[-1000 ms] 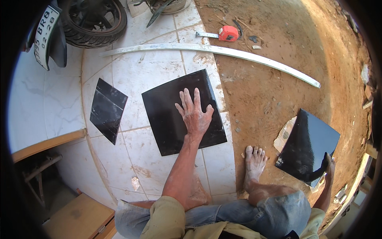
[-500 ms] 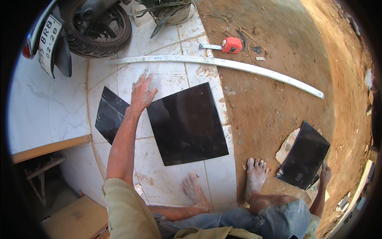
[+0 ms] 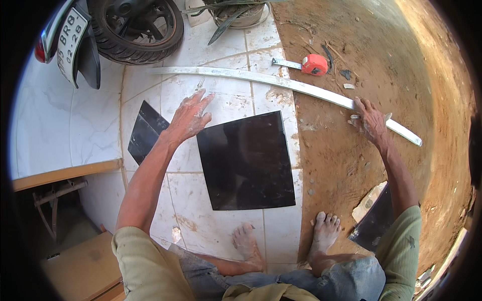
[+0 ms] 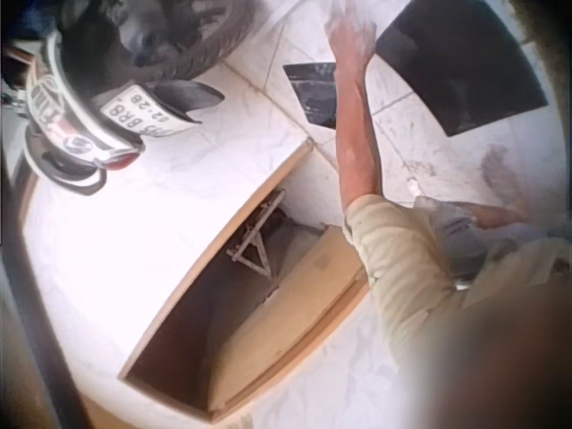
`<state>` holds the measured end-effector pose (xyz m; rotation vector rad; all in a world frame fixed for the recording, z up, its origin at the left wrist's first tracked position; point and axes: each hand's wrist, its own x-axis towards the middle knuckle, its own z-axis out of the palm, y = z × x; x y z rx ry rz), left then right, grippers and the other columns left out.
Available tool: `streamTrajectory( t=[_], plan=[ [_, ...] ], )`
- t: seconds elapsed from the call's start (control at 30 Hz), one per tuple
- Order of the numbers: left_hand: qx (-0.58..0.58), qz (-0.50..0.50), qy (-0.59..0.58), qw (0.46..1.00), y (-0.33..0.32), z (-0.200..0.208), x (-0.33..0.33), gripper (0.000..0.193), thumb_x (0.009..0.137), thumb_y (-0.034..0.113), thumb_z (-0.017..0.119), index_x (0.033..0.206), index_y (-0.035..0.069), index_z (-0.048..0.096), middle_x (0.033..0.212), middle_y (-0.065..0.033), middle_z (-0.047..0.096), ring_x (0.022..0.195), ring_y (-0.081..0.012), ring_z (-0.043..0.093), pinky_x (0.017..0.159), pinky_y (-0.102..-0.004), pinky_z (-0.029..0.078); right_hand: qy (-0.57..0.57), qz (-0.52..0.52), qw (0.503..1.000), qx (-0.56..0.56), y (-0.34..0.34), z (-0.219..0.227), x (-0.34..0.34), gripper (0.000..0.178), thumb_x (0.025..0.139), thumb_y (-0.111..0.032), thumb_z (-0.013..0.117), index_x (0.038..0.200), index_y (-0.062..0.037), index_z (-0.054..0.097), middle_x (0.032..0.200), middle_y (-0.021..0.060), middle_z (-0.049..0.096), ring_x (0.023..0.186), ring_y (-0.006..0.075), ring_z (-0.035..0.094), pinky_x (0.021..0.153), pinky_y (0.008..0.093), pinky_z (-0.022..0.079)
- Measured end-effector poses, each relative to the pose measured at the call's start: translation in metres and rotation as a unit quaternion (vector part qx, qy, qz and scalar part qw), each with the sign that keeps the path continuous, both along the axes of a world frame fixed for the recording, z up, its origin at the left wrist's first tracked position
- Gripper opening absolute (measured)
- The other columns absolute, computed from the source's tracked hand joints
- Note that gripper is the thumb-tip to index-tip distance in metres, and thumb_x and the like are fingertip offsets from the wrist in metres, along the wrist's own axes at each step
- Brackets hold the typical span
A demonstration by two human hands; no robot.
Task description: The person positions a black tile on a floor, aligns a level against it, and uses a tape measure to mark measurements with a pencil.
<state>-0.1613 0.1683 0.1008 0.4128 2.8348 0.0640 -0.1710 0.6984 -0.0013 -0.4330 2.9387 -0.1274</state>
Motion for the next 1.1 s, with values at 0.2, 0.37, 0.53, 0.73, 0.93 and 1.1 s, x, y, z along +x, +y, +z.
streamTrajectory(
  t=[0.2,0.37,0.53,0.73,0.93,1.1],
  plan=[
    [-0.014,0.045,-0.012,0.999,-0.026,0.024,0.025,0.058,0.087,0.018,0.063,0.143,0.014,0.049,0.15,-0.0216,0.041,0.137,-0.0382,0.042,0.113,-0.0438,0.037,0.026,0.072,0.997,-0.03,-0.012,-0.014,-0.025,0.04,0.078,-0.012,0.071,0.113,-0.0068,0.053,0.1,0.0131,0.057,0.1,0.0344,0.059,0.077,0.045,0.053],
    [0.03,0.05,-0.034,0.998,-0.024,0.017,0.062,0.056,0.088,0.021,0.062,0.142,0.014,0.051,0.148,-0.0231,0.043,0.135,-0.0402,0.044,0.111,-0.0458,0.038,0.037,0.074,0.995,-0.048,-0.019,0.03,0.01,0.037,0.071,-0.014,0.075,0.102,-0.0089,0.055,0.094,0.0095,0.058,0.096,0.0326,0.059,0.078,0.0445,0.051],
    [0.161,0.131,-0.025,0.978,-0.016,-0.012,0.086,0.056,0.088,0.022,0.065,0.14,0.008,0.052,0.145,-0.0226,0.048,0.133,-0.0357,0.049,0.11,-0.0421,0.04,0.034,0.108,0.991,-0.066,-0.025,0.057,0.073,0.04,0.069,-0.015,0.077,0.103,-0.0097,0.057,0.09,0.0087,0.057,0.093,0.0317,0.059,0.072,0.0429,0.052],
    [0.428,0.414,-0.113,0.796,0.006,-0.03,0.082,0.063,0.091,0.02,0.065,0.143,-0.007,0.043,0.132,-0.0239,0.057,0.114,-0.0277,0.061,0.097,-0.0367,0.051,-0.091,0.069,0.966,-0.23,-0.032,0.068,0.161,0.031,0.071,-0.015,0.077,0.096,-0.0038,0.063,0.078,0.013,0.058,0.074,0.0328,0.062,0.063,0.0427,0.05],
    [0.569,0.481,-0.183,0.641,0.03,-0.045,0.079,0.06,0.095,0.023,0.063,0.139,-0.012,0.042,0.123,-0.0246,0.058,0.111,-0.0293,0.062,0.092,-0.0392,0.054,-0.303,-0.073,0.885,-0.346,-0.046,0.079,0.211,0.036,0.072,-0.014,0.078,0.101,0.0032,0.068,0.083,0.0165,0.064,0.076,0.0277,0.064,0.065,0.0371,0.051],
    [0.673,0.436,-0.256,0.54,0.046,-0.064,0.079,0.036,0.099,0.021,0.058,0.121,-0.006,0.053,0.116,-0.0208,0.063,0.108,-0.0301,0.064,0.095,-0.0456,0.052,-0.121,0.048,0.944,-0.302,-0.066,0.079,0.235,0.042,0.068,-0.014,0.08,0.104,-0.0009,0.062,0.079,0.0139,0.059,0.071,0.0313,0.06,0.061,0.042,0.049]
  ],
)
